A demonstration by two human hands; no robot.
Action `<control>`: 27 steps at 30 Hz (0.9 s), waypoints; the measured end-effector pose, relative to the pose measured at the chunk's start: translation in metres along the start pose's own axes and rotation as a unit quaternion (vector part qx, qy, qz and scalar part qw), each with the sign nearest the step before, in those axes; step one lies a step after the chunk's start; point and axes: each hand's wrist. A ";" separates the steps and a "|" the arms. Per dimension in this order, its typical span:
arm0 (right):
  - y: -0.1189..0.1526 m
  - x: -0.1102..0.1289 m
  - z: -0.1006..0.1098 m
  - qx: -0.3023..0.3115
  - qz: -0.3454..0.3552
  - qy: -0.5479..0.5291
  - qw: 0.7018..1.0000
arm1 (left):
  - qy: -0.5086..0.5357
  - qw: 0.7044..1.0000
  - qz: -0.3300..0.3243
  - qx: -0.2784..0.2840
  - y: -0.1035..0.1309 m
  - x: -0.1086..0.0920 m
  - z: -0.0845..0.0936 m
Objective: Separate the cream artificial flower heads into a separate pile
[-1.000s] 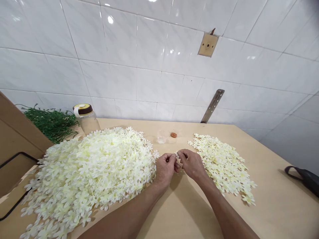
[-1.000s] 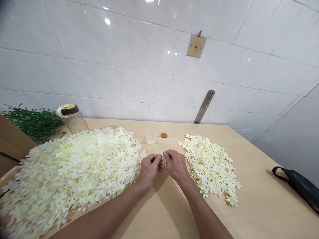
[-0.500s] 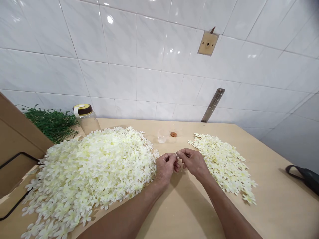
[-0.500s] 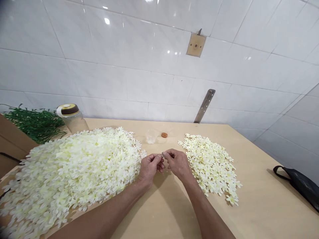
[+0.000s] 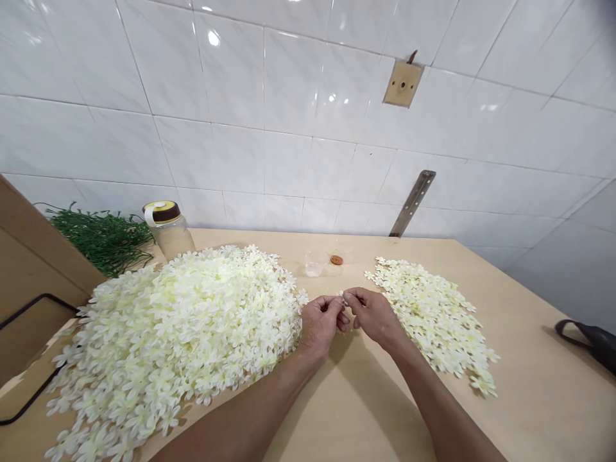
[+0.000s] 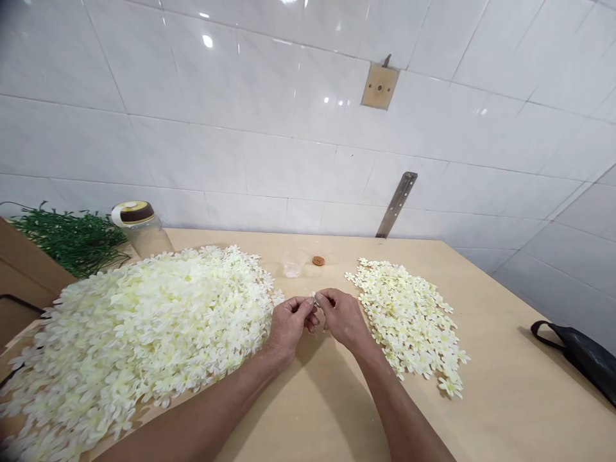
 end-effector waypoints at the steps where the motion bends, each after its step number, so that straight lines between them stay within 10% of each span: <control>1: 0.000 0.000 0.001 0.012 -0.010 -0.029 0.999 | 0.002 1.000 0.001 0.001 0.000 0.000 0.000; 27: 0.000 0.002 0.003 -0.016 -0.014 0.017 1.000 | 0.006 1.000 0.006 -0.006 0.002 -0.005 -0.001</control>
Point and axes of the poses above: each hand's wrist, its own y-axis away from the middle knuckle, its own z-axis out of the back of the hand, x = y × z, and after that the axes turned 5 degrees about x, right-handed
